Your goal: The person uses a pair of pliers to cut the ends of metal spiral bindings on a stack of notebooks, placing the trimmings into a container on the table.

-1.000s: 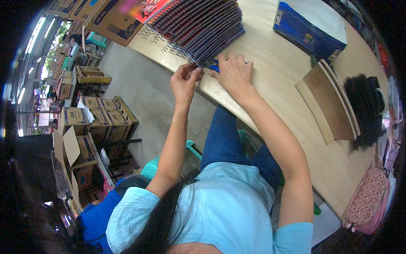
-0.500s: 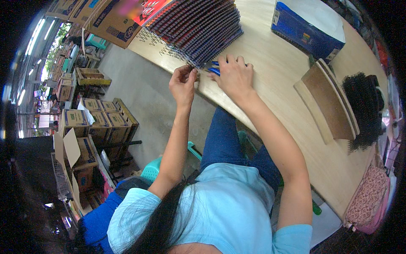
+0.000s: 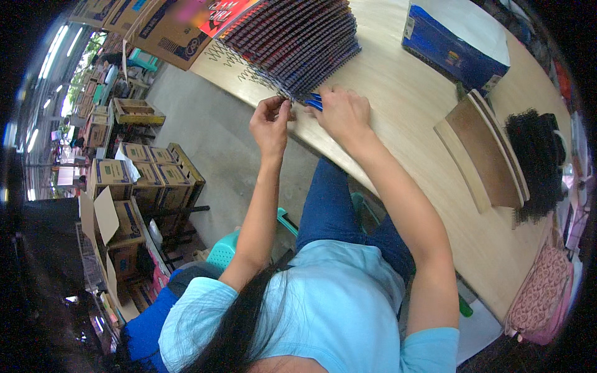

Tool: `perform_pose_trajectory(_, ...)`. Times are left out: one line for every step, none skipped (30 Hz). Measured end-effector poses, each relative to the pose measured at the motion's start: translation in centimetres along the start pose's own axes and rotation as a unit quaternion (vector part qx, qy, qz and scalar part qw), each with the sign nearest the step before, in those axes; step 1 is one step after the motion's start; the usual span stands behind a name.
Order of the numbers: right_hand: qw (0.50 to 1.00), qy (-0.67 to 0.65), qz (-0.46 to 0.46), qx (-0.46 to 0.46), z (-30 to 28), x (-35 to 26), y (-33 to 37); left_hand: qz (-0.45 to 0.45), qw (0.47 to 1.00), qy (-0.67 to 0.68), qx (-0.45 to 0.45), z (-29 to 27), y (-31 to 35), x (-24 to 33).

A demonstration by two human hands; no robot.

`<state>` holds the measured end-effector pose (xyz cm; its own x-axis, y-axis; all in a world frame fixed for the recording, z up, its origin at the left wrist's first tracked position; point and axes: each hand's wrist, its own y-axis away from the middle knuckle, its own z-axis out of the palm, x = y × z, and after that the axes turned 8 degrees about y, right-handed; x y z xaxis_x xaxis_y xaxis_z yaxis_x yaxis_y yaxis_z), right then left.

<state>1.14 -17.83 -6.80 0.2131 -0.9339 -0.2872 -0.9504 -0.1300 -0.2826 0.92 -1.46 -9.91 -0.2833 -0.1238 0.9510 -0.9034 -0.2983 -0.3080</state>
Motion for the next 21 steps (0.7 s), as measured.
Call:
perform_pose_trajectory(1.0, 0.0, -0.001, 0.013, -0.2, -0.1, 0.3, -0.008, 1.0, -0.003, 0.0, -0.2, 0.1, -0.2)
perform_pose_trajectory(1.0, 0.007, 0.002, 0.014, -0.4, -0.3, 0.5, -0.01, 1.0, 0.006, 0.0, -0.4, 0.1, -0.4)
perform_pose_trajectory(1.0, 0.013, 0.006, 0.016, -0.9, -0.5, 0.6, -0.012, 1.0, 0.015, -0.001, -0.7, 0.0, -0.5)
perform_pose_trajectory(1.0, 0.021, 0.012, 0.018, -1.1, -0.5, 0.7, -0.014, 1.0, 0.024, -0.004, -0.7, 0.1, -0.3)
perform_pose_trajectory(0.999, 0.024, 0.008, 0.02, -1.0, -0.5, 0.7, -0.016, 0.999, 0.027, -0.008, -0.6, 0.1, -0.1)
perform_pose_trajectory(0.999, 0.028, 0.004, 0.023, -0.9, -0.5, 0.6, -0.017, 0.999, 0.029, -0.012, -0.4, 0.0, 0.2)
perform_pose_trajectory(0.999, 0.031, -0.001, 0.026, -0.8, -0.5, 0.5, -0.018, 0.999, 0.032, -0.016, -0.3, 0.0, 0.6)
perform_pose_trajectory(0.999, 0.034, -0.002, 0.028, -0.8, -0.6, 0.4, -0.016, 0.999, 0.034, -0.019, -0.2, 0.0, 0.6)
perform_pose_trajectory(0.999, 0.038, -0.003, 0.03, -0.8, -0.8, 0.4, -0.015, 0.999, 0.036, -0.021, -0.2, 0.0, 0.5)
perform_pose_trajectory(0.999, 0.041, -0.004, 0.032, -0.8, -0.9, 0.3, -0.013, 0.999, 0.039, -0.023, -0.1, -0.1, 0.7)
perform_pose_trajectory(0.999, 0.036, -0.001, 0.01, -0.7, -0.9, 0.1, -0.017, 0.999, 0.035, -0.018, 0.0, -0.2, 0.8)
perform_pose_trajectory(0.999, 0.031, 0.002, -0.013, -0.6, -0.8, -0.3, -0.02, 0.999, 0.031, -0.012, 0.1, -0.3, 1.0)
perform_pose_trajectory(0.999, 0.026, 0.005, -0.036, -0.6, -0.7, -0.5, -0.024, 0.999, 0.027, -0.006, 0.2, -0.4, 1.1)
perform_pose_trajectory(0.999, 0.018, 0.005, -0.042, -0.6, -0.7, -0.6, -0.019, 1.0, 0.023, -0.006, 0.2, -0.4, 1.0)
perform_pose_trajectory(0.999, 0.01, 0.006, -0.049, -0.8, -0.7, -0.7, -0.014, 1.0, 0.018, -0.006, 0.2, -0.5, 0.8)
perform_pose_trajectory(0.998, 0.003, 0.006, -0.055, -0.9, -0.6, -0.7, -0.009, 1.0, 0.015, -0.005, 0.2, -0.6, 0.7)
perform_pose_trajectory(0.999, 0.002, 0.005, -0.035, -0.9, -0.5, -0.6, -0.008, 1.0, 0.017, -0.005, 0.1, -0.6, 0.6)
perform_pose_trajectory(1.0, 0.002, 0.003, -0.015, -0.9, -0.4, -0.1, -0.008, 1.0, 0.019, -0.006, 0.1, -0.5, 0.6)
perform_pose_trajectory(1.0, 0.001, 0.001, 0.006, -1.0, -0.3, 0.2, -0.007, 1.0, 0.02, -0.005, 0.0, -0.3, 0.6)
perform_pose_trajectory(0.999, 0.013, -0.004, 0.03, -1.0, -0.3, 0.3, -0.005, 1.0, 0.02, -0.004, 0.0, -0.3, 0.7)
perform_pose_trajectory(0.998, 0.025, -0.009, 0.054, -1.0, -0.3, 0.4, -0.003, 1.0, 0.021, -0.003, 0.0, -0.2, 0.8)
